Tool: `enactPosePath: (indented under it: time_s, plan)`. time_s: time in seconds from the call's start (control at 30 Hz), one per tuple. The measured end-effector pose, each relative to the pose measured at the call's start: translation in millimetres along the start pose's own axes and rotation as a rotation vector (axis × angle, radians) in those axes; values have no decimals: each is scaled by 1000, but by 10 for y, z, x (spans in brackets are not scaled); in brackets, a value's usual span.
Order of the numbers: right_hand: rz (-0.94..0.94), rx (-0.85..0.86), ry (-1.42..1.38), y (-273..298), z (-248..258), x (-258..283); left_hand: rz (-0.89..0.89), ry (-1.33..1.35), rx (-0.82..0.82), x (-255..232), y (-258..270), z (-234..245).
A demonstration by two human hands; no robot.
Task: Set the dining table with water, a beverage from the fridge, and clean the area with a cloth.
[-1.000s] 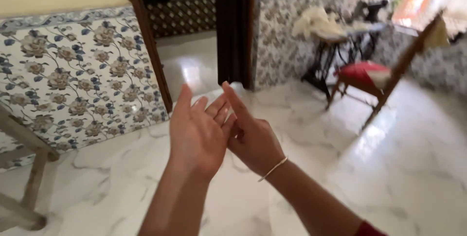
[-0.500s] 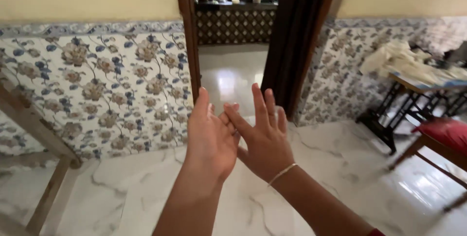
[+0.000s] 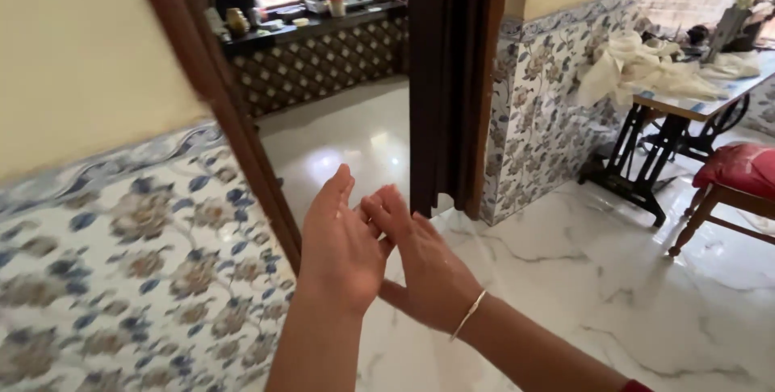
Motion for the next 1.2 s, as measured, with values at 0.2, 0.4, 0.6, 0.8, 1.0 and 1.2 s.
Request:
enactPosePath:
  time_s: [0.2, 0.4, 0.6, 0.8, 1.0, 1.2]
  plan:
    - [-126, -118, 395, -917, -314, -1448, 4, 29, 43, -105, -1573, 216]
    - [-79, 55, 433, -1827, -855, -2819, 7, 55, -58, -286, -3196, 397]
    - [-214, 216, -123, -2885, -1243, -3845, -156, 245, -121, -688, -4607, 504]
    - [-297, 144, -172, -3826, -1884, -4980, -184, 210, -214, -1163, -5981, 845]
    - [-483, 313, 104, -4620, -2787, -6509, -86, 232, -72, -1398, -7809, 1189]
    - [-508, -41, -18, -5340, -3003, -7396, 120, 18, -108, -1630, -9355, 1159]
Point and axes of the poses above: each hand's wrist, its own y-axis away from the middle knuckle, its own z-axis out of the back of the hand, x = y × z, the point moved 6 cm from there along -y, towards the middle knuckle, and after that the axes turned 1 degree about y, right-handed, at the moved point
